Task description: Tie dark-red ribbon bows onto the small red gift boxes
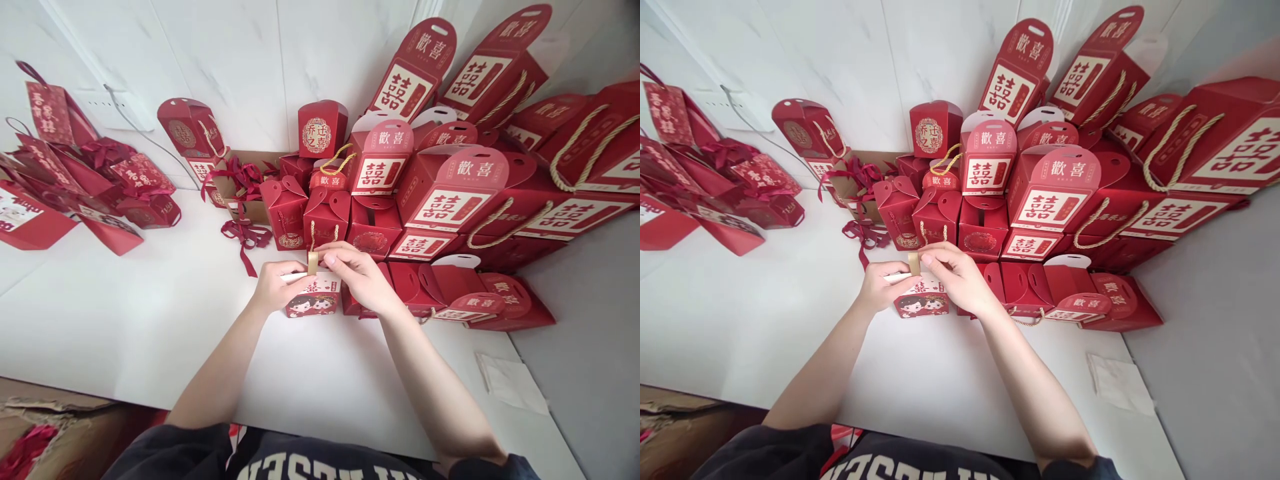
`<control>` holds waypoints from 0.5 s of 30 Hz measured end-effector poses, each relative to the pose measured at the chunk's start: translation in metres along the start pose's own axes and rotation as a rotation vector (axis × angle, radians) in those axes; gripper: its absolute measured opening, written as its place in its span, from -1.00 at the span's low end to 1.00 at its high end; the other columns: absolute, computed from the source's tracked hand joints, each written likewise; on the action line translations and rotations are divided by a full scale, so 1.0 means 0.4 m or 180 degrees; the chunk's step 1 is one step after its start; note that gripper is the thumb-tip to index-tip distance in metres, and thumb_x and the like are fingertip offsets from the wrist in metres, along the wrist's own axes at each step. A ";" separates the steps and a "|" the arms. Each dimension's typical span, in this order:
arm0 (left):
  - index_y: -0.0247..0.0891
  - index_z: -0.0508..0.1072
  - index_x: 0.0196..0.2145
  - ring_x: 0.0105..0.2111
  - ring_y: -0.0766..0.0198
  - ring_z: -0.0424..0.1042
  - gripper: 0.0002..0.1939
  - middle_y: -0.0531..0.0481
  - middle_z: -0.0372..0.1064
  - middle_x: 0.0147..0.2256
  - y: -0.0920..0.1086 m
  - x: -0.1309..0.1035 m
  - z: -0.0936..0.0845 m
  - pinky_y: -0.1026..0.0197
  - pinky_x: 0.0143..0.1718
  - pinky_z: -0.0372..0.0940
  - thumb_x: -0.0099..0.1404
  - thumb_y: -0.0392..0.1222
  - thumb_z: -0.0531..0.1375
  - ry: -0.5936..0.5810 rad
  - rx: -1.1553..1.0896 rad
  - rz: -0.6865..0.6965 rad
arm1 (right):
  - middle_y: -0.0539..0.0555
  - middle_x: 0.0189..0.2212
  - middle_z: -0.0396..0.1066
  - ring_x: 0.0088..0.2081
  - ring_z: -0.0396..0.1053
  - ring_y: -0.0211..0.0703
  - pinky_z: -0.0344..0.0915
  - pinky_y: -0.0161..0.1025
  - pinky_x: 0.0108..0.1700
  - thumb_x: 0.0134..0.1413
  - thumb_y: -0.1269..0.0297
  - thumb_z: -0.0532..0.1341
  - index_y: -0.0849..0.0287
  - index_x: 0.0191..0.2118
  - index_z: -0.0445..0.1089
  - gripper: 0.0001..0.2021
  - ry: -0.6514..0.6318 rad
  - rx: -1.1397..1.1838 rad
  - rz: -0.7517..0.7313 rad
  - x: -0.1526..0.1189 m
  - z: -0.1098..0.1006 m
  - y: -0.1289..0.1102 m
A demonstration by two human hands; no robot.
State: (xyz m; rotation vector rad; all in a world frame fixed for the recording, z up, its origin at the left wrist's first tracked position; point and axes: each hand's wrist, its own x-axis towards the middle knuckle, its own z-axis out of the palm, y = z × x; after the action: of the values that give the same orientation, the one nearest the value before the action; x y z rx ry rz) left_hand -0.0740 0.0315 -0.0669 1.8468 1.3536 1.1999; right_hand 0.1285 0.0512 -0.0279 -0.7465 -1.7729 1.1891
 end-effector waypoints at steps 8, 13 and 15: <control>-0.27 0.55 -0.10 -0.09 0.07 0.53 -0.55 -0.09 0.55 -0.10 0.010 0.006 -0.023 0.13 -0.06 0.45 0.05 -0.07 0.42 -0.0368 -0.0278 -0.0510 | 0.03 -0.16 0.50 -0.13 0.45 -0.17 0.37 -0.20 -0.01 0.28 0.14 0.21 0.06 -0.11 0.48 -0.82 0.0706 -0.0048 -0.0091 -0.073 -0.087 -0.125; -0.24 0.40 0.08 -0.02 -0.02 0.50 -0.30 -0.15 0.50 0.01 -0.039 -0.030 -0.046 0.02 -0.05 0.46 -0.01 -0.09 0.44 -0.1038 -0.0448 -0.1159 | 0.00 -0.23 0.52 -0.20 0.46 -0.22 0.40 -0.27 -0.08 0.25 0.22 0.25 0.05 -0.18 0.51 -0.89 0.1040 -0.0088 -0.0374 -0.158 -0.133 -0.205; -0.25 0.44 0.06 -0.03 -0.07 0.51 -0.30 -0.17 0.52 -0.02 -0.049 -0.044 -0.062 -0.01 -0.08 0.47 -0.05 -0.09 0.45 -0.1330 -0.0288 -0.1472 | 0.00 -0.28 0.52 -0.24 0.47 -0.23 0.41 -0.28 -0.13 0.25 0.25 0.25 0.05 -0.20 0.52 -0.91 0.1093 -0.0108 -0.0462 -0.191 -0.143 -0.229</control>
State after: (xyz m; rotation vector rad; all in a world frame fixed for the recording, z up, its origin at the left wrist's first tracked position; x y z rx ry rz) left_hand -0.1063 0.0200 -0.0778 1.4972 1.3528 0.5889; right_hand 0.2127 -0.0218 0.0433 -0.7765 -1.5353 0.8776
